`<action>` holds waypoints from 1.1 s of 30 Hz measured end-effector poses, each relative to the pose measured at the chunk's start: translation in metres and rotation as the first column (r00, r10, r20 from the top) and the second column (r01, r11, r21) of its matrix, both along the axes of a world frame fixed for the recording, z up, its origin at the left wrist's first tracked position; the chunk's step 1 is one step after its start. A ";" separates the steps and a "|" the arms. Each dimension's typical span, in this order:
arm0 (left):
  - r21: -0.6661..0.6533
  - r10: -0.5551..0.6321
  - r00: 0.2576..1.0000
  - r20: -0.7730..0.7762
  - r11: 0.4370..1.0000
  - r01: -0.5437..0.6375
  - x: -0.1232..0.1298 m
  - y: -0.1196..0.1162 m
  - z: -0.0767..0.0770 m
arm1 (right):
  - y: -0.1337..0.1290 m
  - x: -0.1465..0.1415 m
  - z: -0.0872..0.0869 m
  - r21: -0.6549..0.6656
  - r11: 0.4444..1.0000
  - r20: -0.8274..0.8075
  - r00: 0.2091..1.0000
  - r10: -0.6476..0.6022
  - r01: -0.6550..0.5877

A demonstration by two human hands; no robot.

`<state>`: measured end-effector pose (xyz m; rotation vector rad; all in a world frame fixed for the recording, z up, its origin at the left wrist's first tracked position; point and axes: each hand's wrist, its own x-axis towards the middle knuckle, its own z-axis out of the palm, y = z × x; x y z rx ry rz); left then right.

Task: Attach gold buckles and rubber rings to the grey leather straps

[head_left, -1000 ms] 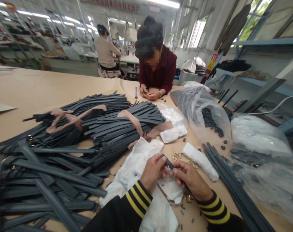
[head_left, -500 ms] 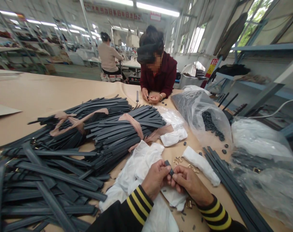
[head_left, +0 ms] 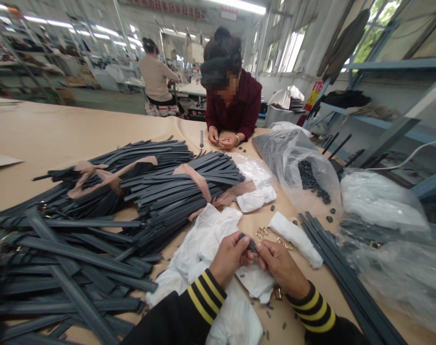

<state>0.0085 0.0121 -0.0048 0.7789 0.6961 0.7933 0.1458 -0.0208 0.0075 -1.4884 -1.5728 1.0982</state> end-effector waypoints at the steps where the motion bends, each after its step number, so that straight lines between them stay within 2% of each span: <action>1: -0.025 0.016 1.000 0.000 1.000 -0.016 0.000 0.000 0.000 | -0.001 0.000 0.000 -0.007 1.000 -0.018 1.000 0.011 -0.011; 6: -0.079 0.065 0.998 0.001 0.995 -0.065 -0.001 0.001 0.002 | -0.003 0.004 0.000 -0.136 0.989 -0.163 0.986 0.029 -0.051; 13: -0.082 0.133 0.991 -0.021 0.988 -0.134 0.001 0.003 0.000 | -0.003 0.009 0.000 -0.154 0.987 -0.220 0.975 0.018 -0.053; 17: -0.019 0.167 0.983 -0.072 0.985 -0.169 0.001 0.004 -0.001 | -0.003 0.010 0.002 -0.170 0.984 -0.225 0.974 0.003 -0.043; 22: 0.147 0.278 0.932 -0.232 0.957 -0.249 -0.001 0.005 0.002 | -0.005 0.020 0.014 -0.201 0.961 -0.283 0.951 0.126 -0.187; 25: 0.182 0.299 0.910 -0.288 0.950 -0.255 -0.001 0.005 0.004 | -0.006 0.028 0.018 -0.248 0.949 -0.299 0.947 0.118 -0.196; 29: 0.252 0.273 0.899 -0.342 0.948 -0.192 0.000 0.003 0.003 | -0.007 0.028 0.018 -0.273 0.944 -0.276 0.955 0.107 -0.185; 31: 0.361 0.221 0.883 -0.414 0.930 -0.064 0.001 -0.001 0.000 | -0.007 0.024 0.016 -0.250 0.951 -0.233 0.964 0.125 -0.184; 33: 0.458 0.165 0.843 -0.512 0.883 0.106 0.001 -0.005 -0.002 | -0.006 0.023 0.014 -0.224 0.957 -0.166 0.975 0.147 -0.183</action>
